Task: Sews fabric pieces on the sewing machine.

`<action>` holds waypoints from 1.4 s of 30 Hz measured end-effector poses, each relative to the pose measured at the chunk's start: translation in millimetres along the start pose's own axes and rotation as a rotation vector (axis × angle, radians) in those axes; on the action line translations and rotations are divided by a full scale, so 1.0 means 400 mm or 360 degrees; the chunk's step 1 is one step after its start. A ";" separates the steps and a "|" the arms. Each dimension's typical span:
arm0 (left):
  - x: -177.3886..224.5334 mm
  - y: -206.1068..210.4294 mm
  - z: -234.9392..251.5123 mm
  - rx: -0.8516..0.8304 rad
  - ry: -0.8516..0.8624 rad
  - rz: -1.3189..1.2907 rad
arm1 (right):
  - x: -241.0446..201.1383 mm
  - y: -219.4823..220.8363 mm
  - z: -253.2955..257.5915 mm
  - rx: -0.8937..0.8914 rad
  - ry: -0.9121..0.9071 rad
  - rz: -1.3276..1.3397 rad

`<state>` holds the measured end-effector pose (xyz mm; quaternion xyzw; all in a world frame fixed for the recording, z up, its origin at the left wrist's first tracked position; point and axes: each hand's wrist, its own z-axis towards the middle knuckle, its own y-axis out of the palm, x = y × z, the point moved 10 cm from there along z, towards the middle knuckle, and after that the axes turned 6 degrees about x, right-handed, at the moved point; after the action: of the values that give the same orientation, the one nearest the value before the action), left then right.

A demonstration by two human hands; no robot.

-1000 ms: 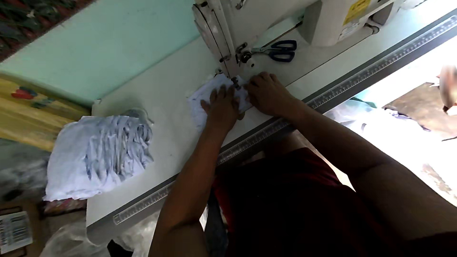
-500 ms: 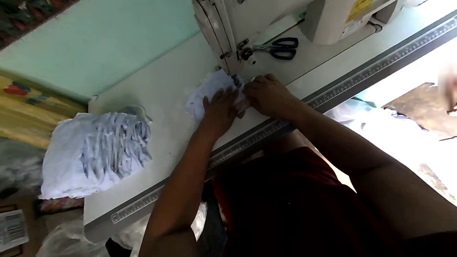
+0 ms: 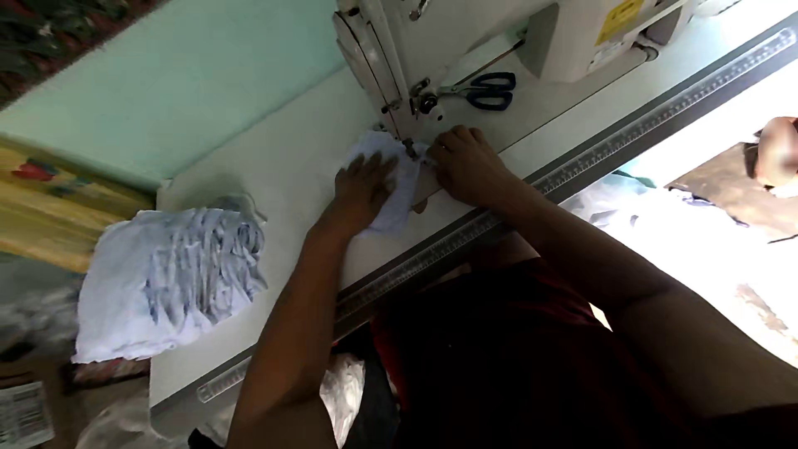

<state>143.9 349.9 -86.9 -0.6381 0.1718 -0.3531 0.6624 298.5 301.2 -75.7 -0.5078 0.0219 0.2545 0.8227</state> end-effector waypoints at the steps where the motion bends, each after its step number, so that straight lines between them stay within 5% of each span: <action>1: 0.005 0.006 -0.011 0.0001 -0.0087 0.0025 | -0.003 0.000 0.000 0.0012 -0.0017 0.0001; 7: 0.094 0.009 -0.039 -0.0088 -0.0355 0.0357 | -0.060 -0.001 -0.022 -0.0014 -0.0100 0.0079; 11: 0.102 -0.018 -0.031 -0.0001 -0.0162 0.0480 | -0.129 0.036 -0.057 -0.0209 -0.0202 0.0138; 15: 0.087 0.011 -0.042 0.0062 0.0289 0.0044 | -0.133 0.040 -0.067 -0.0232 -0.0164 0.0098; 19: 0.083 0.020 -0.045 -0.0056 0.0276 -0.0120 | -0.133 0.026 -0.074 -0.0140 -0.0201 -0.0026; 30: 0.044 0.007 -0.036 -0.0013 -0.0286 0.0170 | -0.095 0.029 -0.053 -0.0277 -0.0147 -0.0111; 36: -0.141 -0.087 0.002 0.0224 -0.0925 -0.0092 | -0.079 0.040 -0.055 -0.0273 -0.0103 -0.0068; 42: -0.156 -0.097 0.040 0.0185 -0.0844 -0.0435 | -0.074 0.046 -0.060 -0.0286 -0.0081 -0.0035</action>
<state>101.9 406.9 -61.4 -0.6861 -0.1152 -0.2692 0.6660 270.2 275.9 -93.7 -0.5732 -0.0274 0.2592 0.7769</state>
